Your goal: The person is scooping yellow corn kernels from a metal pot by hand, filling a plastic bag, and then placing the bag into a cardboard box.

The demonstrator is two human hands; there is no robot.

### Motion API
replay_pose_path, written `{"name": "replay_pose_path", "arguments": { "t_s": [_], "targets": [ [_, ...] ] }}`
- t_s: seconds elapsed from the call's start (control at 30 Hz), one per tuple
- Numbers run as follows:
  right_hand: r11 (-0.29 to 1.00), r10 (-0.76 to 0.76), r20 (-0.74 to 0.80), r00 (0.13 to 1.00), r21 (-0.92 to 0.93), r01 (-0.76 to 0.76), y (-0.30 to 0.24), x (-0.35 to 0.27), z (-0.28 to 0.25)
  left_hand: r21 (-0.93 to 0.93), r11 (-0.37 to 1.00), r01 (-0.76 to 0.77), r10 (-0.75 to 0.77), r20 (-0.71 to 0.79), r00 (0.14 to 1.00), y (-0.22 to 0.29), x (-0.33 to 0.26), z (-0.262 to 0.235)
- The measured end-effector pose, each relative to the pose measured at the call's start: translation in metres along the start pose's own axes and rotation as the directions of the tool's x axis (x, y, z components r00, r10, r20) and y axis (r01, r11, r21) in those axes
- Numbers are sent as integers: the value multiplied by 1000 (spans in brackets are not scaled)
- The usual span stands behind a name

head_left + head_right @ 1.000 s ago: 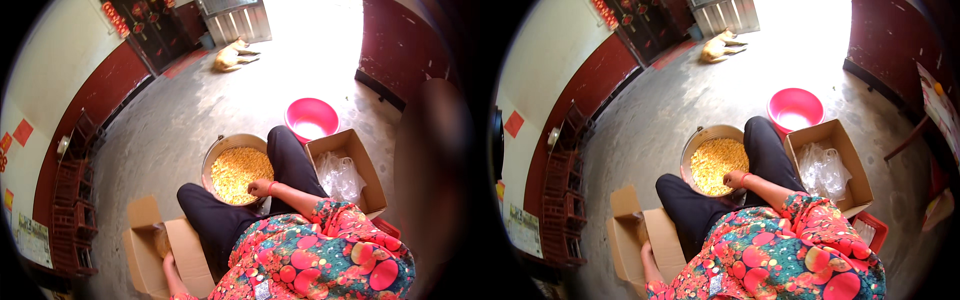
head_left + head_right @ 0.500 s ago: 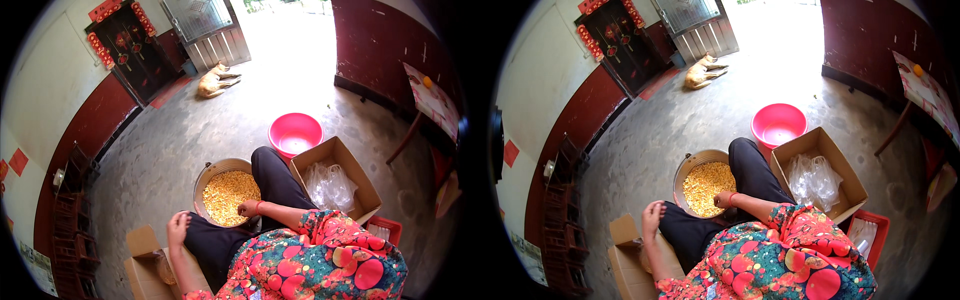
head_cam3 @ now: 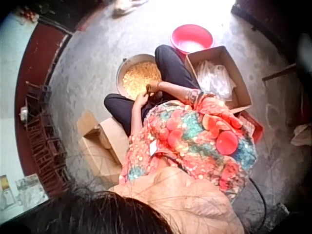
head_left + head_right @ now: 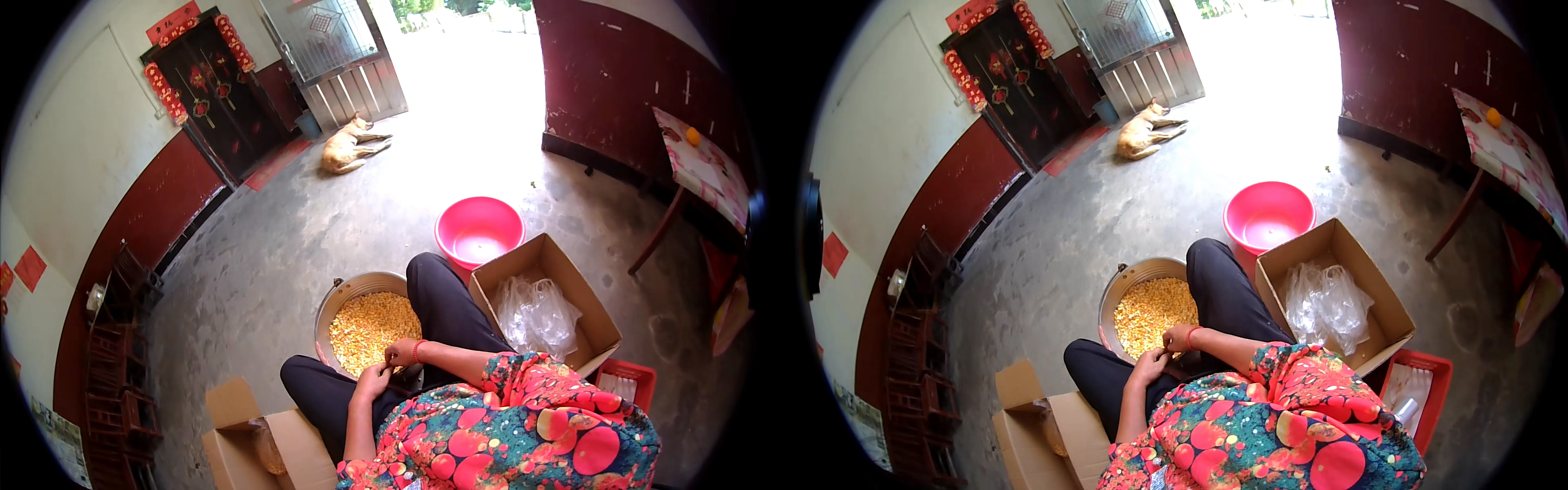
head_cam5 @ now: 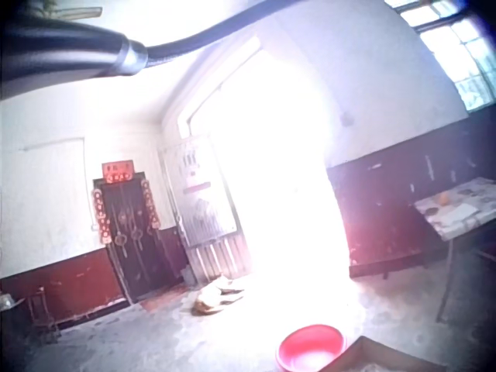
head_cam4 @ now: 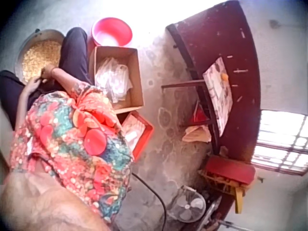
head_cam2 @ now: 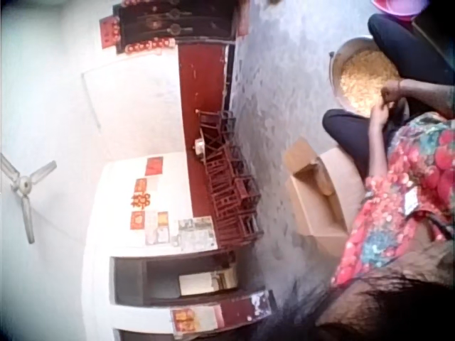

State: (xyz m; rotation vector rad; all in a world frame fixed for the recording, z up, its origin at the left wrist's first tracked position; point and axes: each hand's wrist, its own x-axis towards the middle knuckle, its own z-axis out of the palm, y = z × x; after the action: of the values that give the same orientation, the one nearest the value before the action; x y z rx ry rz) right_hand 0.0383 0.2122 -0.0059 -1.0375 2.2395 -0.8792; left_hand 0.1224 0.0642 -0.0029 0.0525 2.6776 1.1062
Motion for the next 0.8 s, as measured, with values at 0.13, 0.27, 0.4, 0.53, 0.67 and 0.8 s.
{"name": "replay_pose_path", "arguments": {
  "t_s": [0.13, 0.27, 0.4, 0.53, 0.67, 0.8],
  "targets": [
    [1000, 12, 11, 1000, -7, -12, 5, 2, 2, -11, 1000, 13, -13, 15, 1000, 3, 3, 2],
    [1000, 4, 14, 1000, -20, -4, 4, 2, 2, -5, 1000, 2, -2, 19, 1000, -2, 1, 3],
    [999, 6, 18, 1000, -35, -6, 6, 3, 3, 59, 996, 65, -69, 55, 996, 11, -2, -1],
    [999, 7, 24, 1000, -43, -6, 7, 5, 3, 110, 993, 52, -61, 76, 995, 14, -1, -1],
    [999, 27, 48, 998, -44, -25, 2, 5, 1, 163, 986, 29, -43, 83, 996, 20, -1, 0],
    [998, 61, 60, 996, -32, -59, -2, 3, -1, 190, 981, 23, -39, 83, 996, 31, -4, -1]
  ]
}}
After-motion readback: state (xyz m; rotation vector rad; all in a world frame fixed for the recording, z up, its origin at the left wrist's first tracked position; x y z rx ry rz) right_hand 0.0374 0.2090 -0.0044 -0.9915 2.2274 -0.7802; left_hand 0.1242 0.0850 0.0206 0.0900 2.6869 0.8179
